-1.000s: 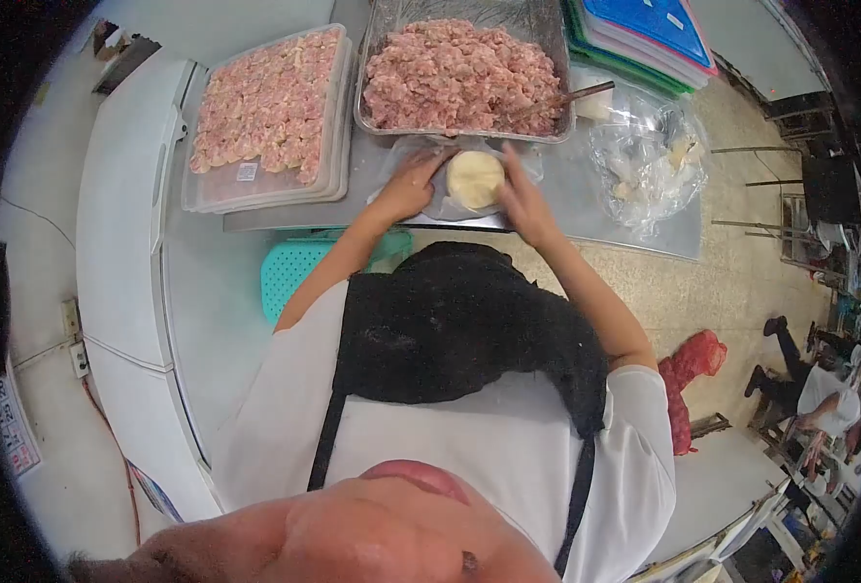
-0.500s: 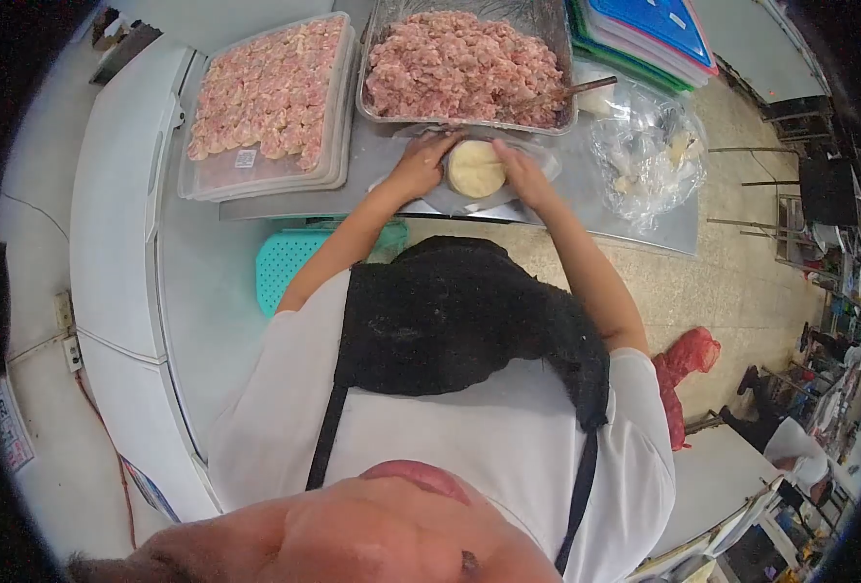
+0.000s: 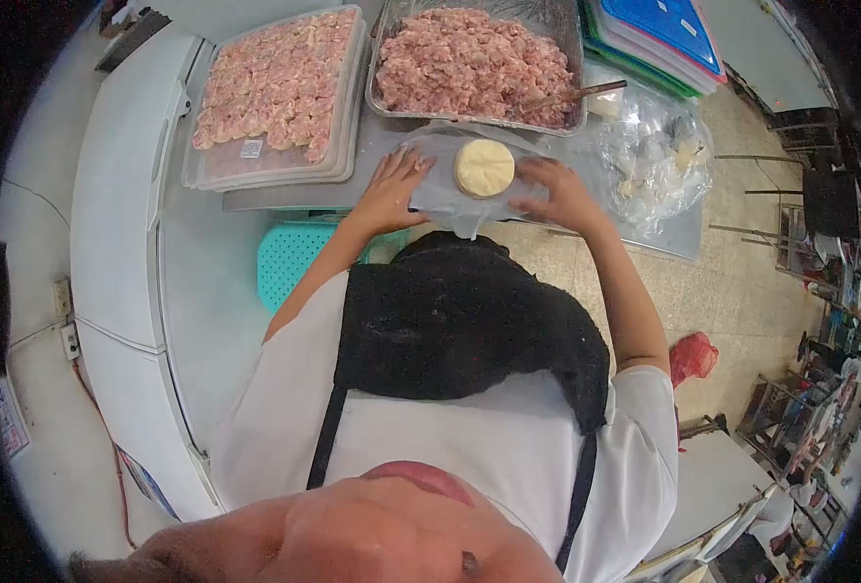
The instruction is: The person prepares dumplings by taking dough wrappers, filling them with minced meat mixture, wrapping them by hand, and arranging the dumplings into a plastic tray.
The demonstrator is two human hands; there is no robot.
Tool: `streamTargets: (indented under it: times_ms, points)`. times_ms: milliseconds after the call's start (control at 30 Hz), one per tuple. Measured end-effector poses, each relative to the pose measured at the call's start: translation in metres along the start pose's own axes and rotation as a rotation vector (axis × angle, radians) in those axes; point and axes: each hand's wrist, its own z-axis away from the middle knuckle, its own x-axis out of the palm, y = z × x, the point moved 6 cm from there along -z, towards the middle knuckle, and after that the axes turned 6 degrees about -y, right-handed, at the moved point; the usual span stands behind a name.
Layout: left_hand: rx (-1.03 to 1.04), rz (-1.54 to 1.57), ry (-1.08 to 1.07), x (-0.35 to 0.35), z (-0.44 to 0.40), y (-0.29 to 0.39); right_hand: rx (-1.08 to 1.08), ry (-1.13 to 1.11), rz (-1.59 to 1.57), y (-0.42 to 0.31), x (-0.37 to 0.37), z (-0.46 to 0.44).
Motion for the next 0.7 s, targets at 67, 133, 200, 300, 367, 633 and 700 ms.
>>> streamTargets:
  times_ms: [67,133,200,300,367,633,700]
  points:
    - [0.014,-0.021,-0.023,-0.004,0.005,0.007,0.005,0.035,-0.229,0.005,0.000,-0.010]
    - [0.047,0.015,0.000,-0.008,0.005,0.018,0.041,0.048,-0.309,-0.006,0.010,-0.025]
    - [-0.022,-0.021,-0.017,-0.004,0.001,0.013,0.075,0.067,-0.411,-0.012,0.016,-0.033]
    - [-0.077,-0.054,-0.028,-0.006,0.000,0.002,0.088,0.080,-0.590,-0.012,0.020,-0.036]
    - [-0.082,-0.053,-0.027,-0.013,0.000,-0.001,0.062,0.064,-0.698,-0.007,0.020,-0.029]
    - [0.064,0.258,0.216,-0.038,-0.024,0.027,-0.050,-0.017,-0.190,-0.023,-0.008,-0.018]
    - [0.035,0.295,0.202,-0.020,-0.036,0.029,0.011,0.031,-0.308,-0.029,-0.007,-0.027]
